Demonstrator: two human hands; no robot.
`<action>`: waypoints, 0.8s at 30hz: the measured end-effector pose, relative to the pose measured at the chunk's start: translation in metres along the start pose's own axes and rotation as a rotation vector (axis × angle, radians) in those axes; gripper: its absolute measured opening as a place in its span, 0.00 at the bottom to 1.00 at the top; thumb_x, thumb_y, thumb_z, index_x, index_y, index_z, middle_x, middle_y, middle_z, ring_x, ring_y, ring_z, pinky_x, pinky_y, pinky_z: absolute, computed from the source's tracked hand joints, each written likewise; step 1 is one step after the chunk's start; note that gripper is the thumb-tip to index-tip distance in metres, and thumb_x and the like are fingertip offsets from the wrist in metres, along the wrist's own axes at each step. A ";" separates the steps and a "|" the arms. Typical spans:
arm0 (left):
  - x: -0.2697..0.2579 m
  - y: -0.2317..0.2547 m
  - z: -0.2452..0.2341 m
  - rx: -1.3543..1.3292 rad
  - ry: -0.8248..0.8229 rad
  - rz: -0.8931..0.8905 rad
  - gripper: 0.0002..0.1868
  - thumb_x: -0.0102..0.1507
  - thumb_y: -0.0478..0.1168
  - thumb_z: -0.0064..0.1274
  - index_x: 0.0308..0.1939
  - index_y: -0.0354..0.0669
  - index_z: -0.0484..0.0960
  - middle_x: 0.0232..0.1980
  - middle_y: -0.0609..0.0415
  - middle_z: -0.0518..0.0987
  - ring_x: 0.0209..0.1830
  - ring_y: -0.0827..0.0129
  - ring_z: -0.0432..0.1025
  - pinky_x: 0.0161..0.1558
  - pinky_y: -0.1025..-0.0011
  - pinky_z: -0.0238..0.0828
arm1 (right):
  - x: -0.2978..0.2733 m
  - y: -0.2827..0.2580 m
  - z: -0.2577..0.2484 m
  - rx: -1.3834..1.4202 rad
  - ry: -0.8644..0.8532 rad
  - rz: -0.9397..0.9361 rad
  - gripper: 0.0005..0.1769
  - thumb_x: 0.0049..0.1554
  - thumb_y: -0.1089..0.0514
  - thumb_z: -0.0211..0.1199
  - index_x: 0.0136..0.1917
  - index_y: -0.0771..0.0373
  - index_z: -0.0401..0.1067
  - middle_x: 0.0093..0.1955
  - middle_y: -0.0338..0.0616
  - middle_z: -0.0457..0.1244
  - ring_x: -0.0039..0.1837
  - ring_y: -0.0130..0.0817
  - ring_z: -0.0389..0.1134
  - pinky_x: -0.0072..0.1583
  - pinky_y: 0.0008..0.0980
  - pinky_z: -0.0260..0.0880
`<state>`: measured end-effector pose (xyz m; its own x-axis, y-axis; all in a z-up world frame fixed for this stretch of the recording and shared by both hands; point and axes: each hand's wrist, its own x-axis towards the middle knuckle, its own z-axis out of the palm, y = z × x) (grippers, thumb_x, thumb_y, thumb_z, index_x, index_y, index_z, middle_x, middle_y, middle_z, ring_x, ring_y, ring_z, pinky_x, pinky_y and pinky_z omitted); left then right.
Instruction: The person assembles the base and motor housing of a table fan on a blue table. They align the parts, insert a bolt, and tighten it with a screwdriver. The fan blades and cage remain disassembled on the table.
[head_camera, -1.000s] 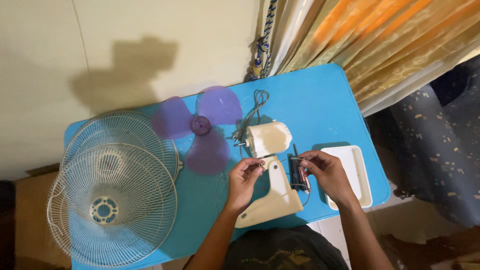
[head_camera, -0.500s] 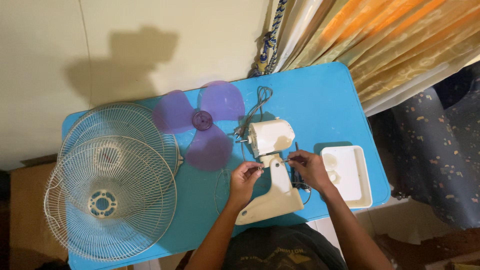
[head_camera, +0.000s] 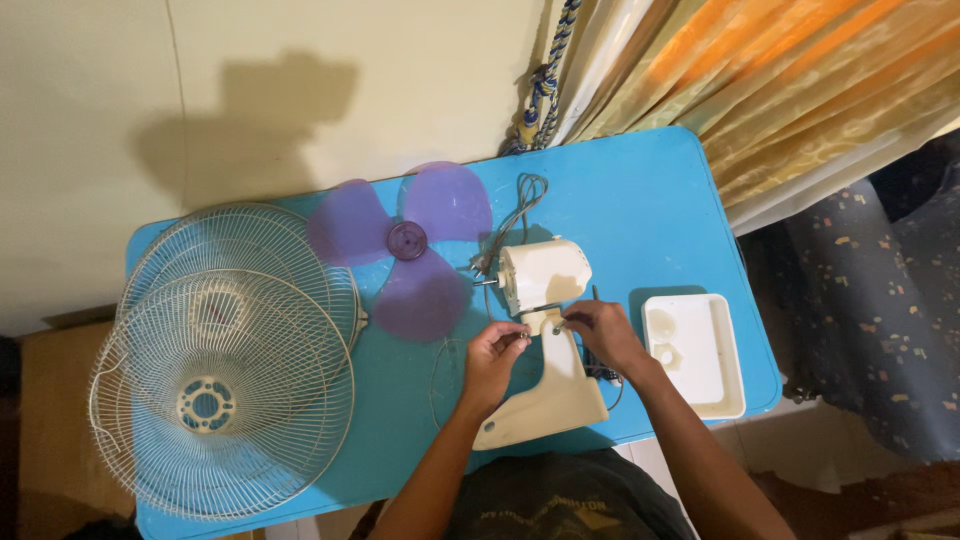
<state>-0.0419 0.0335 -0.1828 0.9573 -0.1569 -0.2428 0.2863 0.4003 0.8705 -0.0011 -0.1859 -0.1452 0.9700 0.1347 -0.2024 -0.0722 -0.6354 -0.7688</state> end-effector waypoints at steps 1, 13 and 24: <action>0.000 -0.001 0.000 0.008 0.000 -0.002 0.10 0.64 0.26 0.53 0.50 0.31 0.80 0.50 0.48 0.82 0.50 0.68 0.77 0.57 0.69 0.74 | 0.000 -0.002 0.000 -0.017 -0.010 0.008 0.10 0.53 0.65 0.68 0.49 0.68 0.79 0.44 0.52 0.73 0.45 0.40 0.76 0.49 0.37 0.75; 0.000 -0.004 -0.002 0.051 0.013 -0.002 0.10 0.64 0.26 0.53 0.49 0.31 0.80 0.50 0.48 0.83 0.50 0.68 0.77 0.56 0.69 0.75 | 0.001 -0.005 0.004 -0.125 -0.051 -0.025 0.10 0.53 0.63 0.68 0.50 0.68 0.80 0.47 0.54 0.73 0.46 0.46 0.76 0.51 0.39 0.75; 0.000 -0.001 -0.001 0.061 0.002 0.006 0.10 0.65 0.27 0.53 0.50 0.30 0.80 0.50 0.49 0.82 0.49 0.68 0.76 0.56 0.70 0.73 | 0.000 -0.001 0.009 -0.145 -0.035 -0.083 0.09 0.52 0.64 0.68 0.48 0.68 0.79 0.47 0.55 0.71 0.46 0.50 0.74 0.51 0.41 0.73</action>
<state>-0.0421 0.0335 -0.1843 0.9592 -0.1525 -0.2382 0.2776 0.3452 0.8966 -0.0030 -0.1781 -0.1499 0.9624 0.2157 -0.1648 0.0442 -0.7234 -0.6890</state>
